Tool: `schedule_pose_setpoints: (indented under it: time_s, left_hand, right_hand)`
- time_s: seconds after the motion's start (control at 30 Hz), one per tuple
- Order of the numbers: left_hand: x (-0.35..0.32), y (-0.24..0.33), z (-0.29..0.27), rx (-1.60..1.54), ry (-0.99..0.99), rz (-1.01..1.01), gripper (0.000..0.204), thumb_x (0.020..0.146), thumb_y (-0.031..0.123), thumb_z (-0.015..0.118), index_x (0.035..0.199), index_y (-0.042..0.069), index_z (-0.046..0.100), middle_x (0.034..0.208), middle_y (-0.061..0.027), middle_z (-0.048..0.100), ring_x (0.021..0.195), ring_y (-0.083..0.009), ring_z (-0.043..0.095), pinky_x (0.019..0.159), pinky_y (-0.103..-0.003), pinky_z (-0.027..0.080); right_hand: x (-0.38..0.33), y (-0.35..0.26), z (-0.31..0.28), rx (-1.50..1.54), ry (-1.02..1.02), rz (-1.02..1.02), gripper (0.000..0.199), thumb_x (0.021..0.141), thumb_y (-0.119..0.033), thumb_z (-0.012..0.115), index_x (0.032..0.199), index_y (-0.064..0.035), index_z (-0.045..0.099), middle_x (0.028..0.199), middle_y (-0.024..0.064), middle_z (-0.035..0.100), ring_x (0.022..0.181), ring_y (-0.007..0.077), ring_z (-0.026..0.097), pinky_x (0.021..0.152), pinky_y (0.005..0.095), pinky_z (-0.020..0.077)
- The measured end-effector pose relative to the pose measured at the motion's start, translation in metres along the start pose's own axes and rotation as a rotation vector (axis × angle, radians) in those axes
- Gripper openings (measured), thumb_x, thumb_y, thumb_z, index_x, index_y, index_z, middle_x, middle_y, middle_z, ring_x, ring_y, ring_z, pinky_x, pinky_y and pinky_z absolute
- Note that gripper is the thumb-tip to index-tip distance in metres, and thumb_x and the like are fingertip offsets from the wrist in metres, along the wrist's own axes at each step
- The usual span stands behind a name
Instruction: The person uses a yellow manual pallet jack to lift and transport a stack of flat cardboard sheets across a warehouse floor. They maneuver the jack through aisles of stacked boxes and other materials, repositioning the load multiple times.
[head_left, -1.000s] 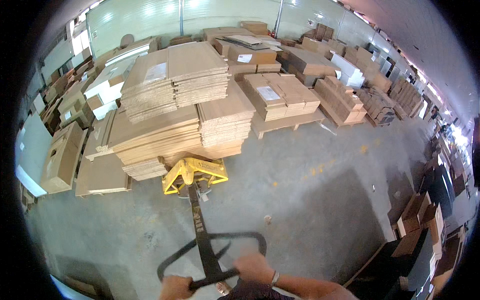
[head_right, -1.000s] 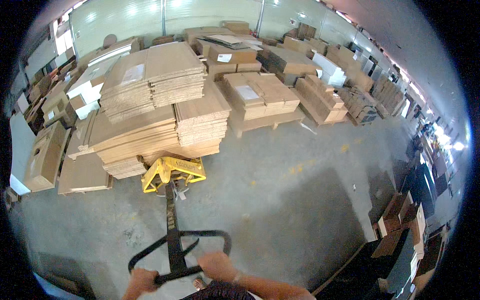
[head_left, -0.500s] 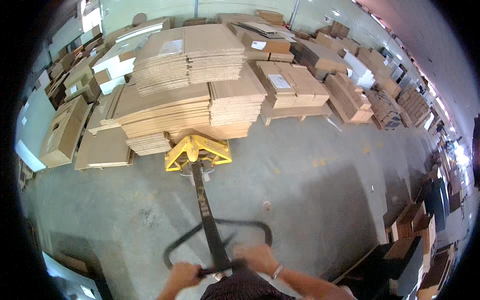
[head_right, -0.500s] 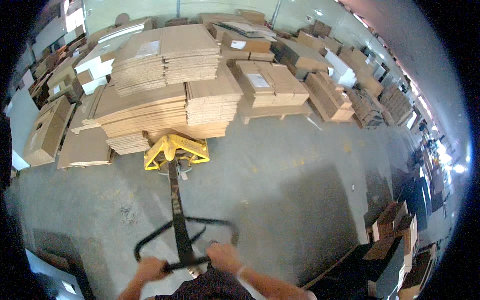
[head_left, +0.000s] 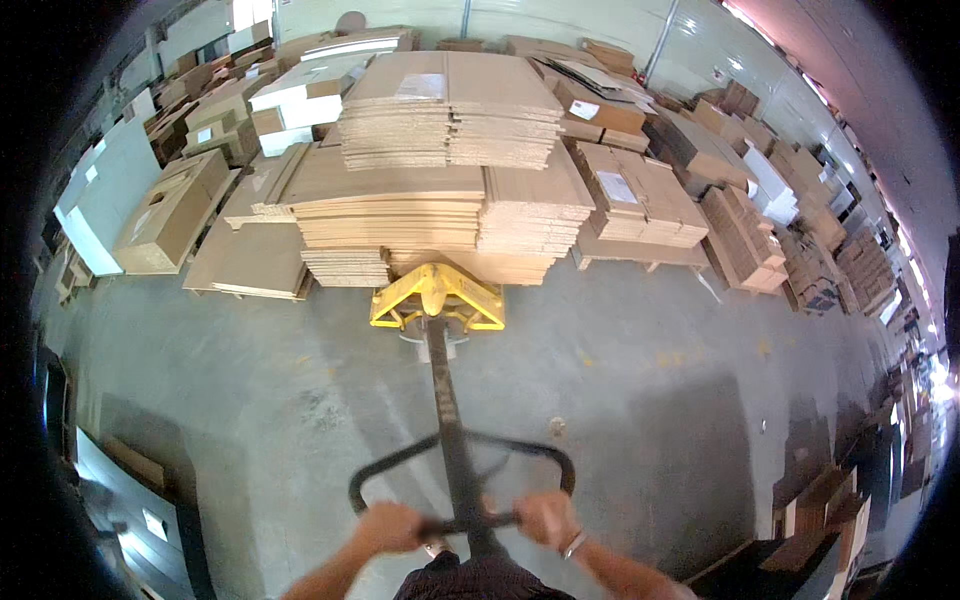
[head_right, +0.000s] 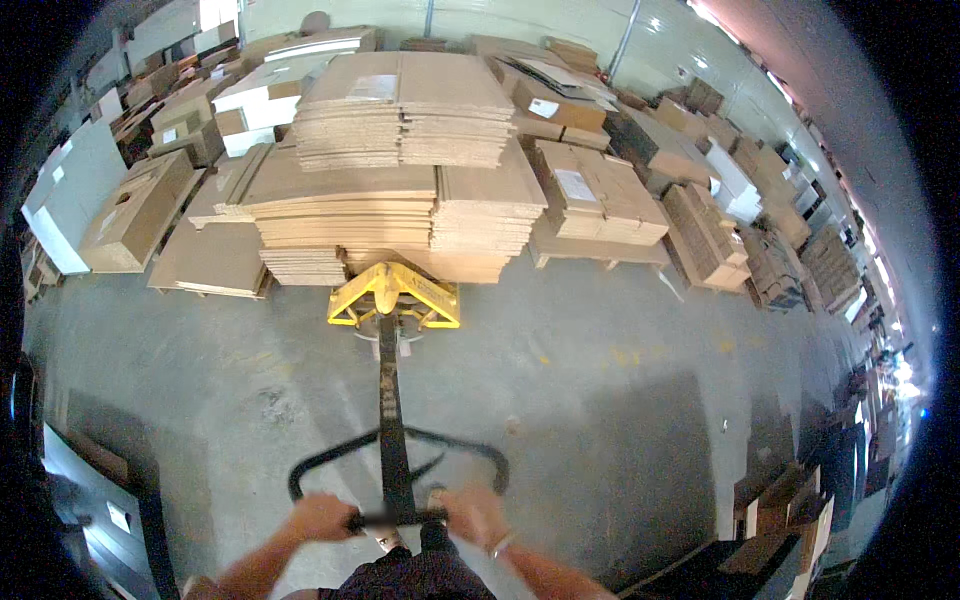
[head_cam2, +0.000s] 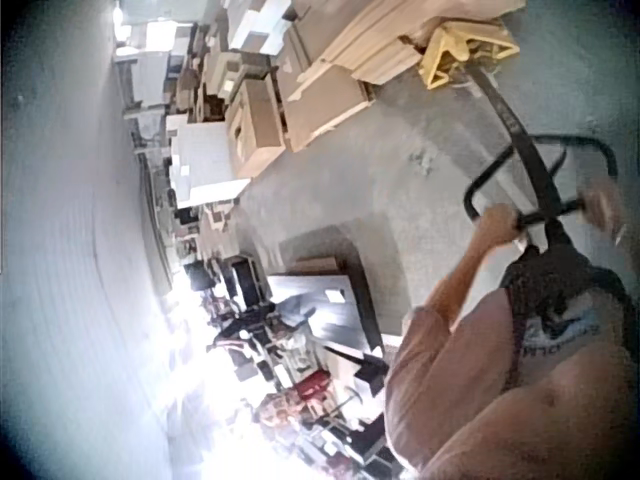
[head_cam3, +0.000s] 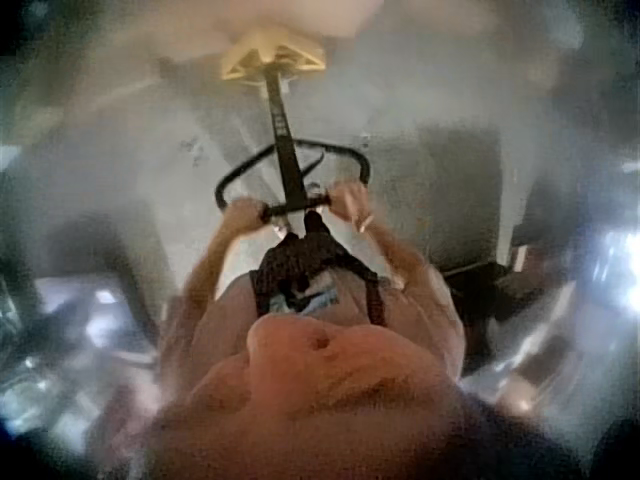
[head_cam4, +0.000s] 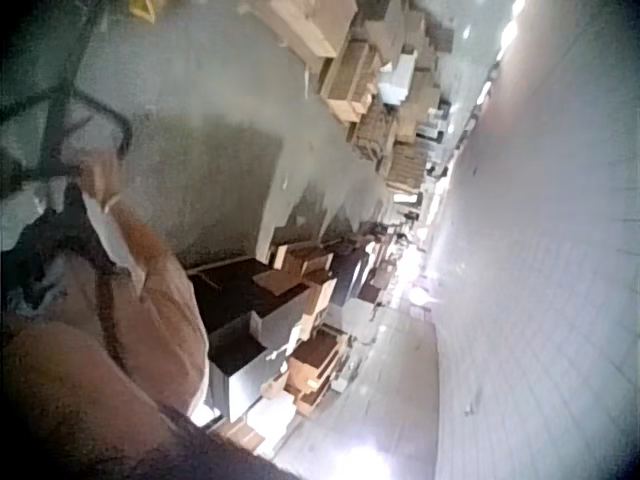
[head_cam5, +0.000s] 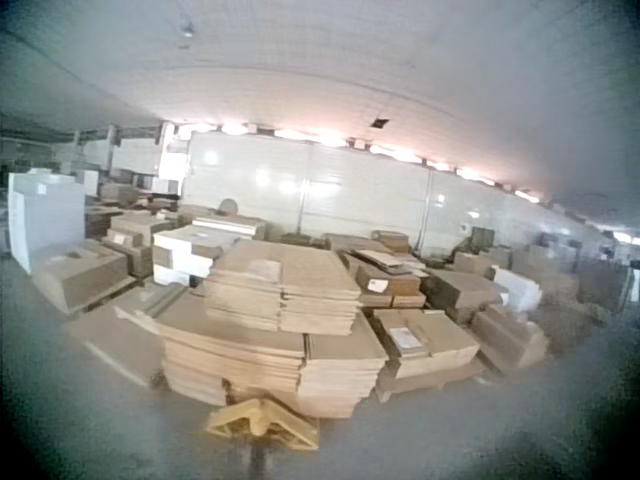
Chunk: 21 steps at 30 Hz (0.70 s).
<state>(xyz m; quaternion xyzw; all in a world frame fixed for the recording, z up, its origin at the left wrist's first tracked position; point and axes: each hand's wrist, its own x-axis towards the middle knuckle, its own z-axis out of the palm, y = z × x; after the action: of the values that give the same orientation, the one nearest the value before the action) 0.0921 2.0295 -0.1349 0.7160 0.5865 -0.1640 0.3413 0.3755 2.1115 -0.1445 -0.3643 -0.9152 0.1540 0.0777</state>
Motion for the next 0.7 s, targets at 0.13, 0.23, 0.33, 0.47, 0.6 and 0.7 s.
schedule_pose_setpoints:
  time_s: [0.13, 0.23, 0.33, 0.47, 0.6, 0.7]
  left_hand:
    - [0.004, 0.008, 0.026, -0.026, -0.144, 0.052, 0.053, 0.080, 0.060, 0.061, 0.096, 0.010, 0.068, 0.087, -0.0189, 0.068, 0.085, -0.0404, 0.066, 0.074, -0.049, 0.053]
    - [0.020, -0.016, -0.003, -0.009, -0.171, 0.168, 0.051, 0.079, 0.057, 0.062, 0.095, 0.010, 0.069, 0.089, -0.0183, 0.069, 0.084, -0.0404, 0.066, 0.073, -0.048, 0.052]
    - [0.006, -0.015, -0.085, -0.077, -0.050, 0.099, 0.043, 0.079, 0.051, 0.063, 0.088, 0.010, 0.072, 0.077, -0.0153, 0.069, 0.076, -0.0347, 0.067, 0.067, -0.046, 0.052]
    - [0.015, -0.009, -0.050, -0.074, -0.266, 0.051, 0.037, 0.080, 0.046, 0.063, 0.087, 0.010, 0.072, 0.077, -0.0158, 0.069, 0.075, -0.0349, 0.067, 0.068, -0.047, 0.053]
    - [0.027, 0.001, 0.120, 0.002, -0.236, -0.018, 0.051, 0.083, 0.056, 0.059, 0.109, 0.013, 0.067, 0.092, -0.0177, 0.069, 0.096, -0.0386, 0.066, 0.080, -0.050, 0.053]
    - [0.025, -0.004, 0.088, -0.044, -0.213, 0.101, 0.055, 0.083, 0.059, 0.059, 0.113, 0.014, 0.065, 0.096, -0.0171, 0.069, 0.097, -0.0380, 0.065, 0.081, -0.050, 0.053]
  right_hand:
    - [-0.031, 0.012, 0.052, -0.014, -0.257, 0.041, 0.010, 0.071, -0.020, 0.062, 0.074, -0.0104, 0.064, 0.063, 0.0100, 0.060, 0.061, 0.0312, 0.063, 0.053, 0.0451, 0.0477]
    - [0.004, 0.019, 0.018, -0.059, -0.288, -0.015, 0.013, 0.072, -0.021, 0.062, 0.077, -0.0090, 0.065, 0.066, 0.0116, 0.062, 0.064, 0.0329, 0.064, 0.055, 0.0460, 0.0488]
    - [0.048, 0.013, -0.046, -0.118, -0.182, -0.068, 0.017, 0.073, -0.022, 0.062, 0.080, -0.0079, 0.067, 0.068, 0.0138, 0.064, 0.066, 0.0337, 0.066, 0.057, 0.0464, 0.0501]
    - [0.028, 0.005, -0.034, -0.127, -0.237, 0.033, 0.018, 0.073, -0.025, 0.063, 0.080, -0.0091, 0.066, 0.071, 0.0130, 0.065, 0.065, 0.0328, 0.065, 0.060, 0.0457, 0.0506]
    - [-0.066, 0.005, 0.101, -0.026, -0.500, 0.108, 0.019, 0.077, -0.027, 0.058, 0.083, -0.0110, 0.066, 0.080, 0.0122, 0.067, 0.076, 0.0326, 0.067, 0.063, 0.0477, 0.0504]
    - [-0.055, 0.015, 0.090, -0.007, -0.501, 0.020, 0.019, 0.078, -0.026, 0.058, 0.085, -0.0100, 0.066, 0.078, 0.0133, 0.067, 0.077, 0.0347, 0.066, 0.063, 0.0482, 0.0506]
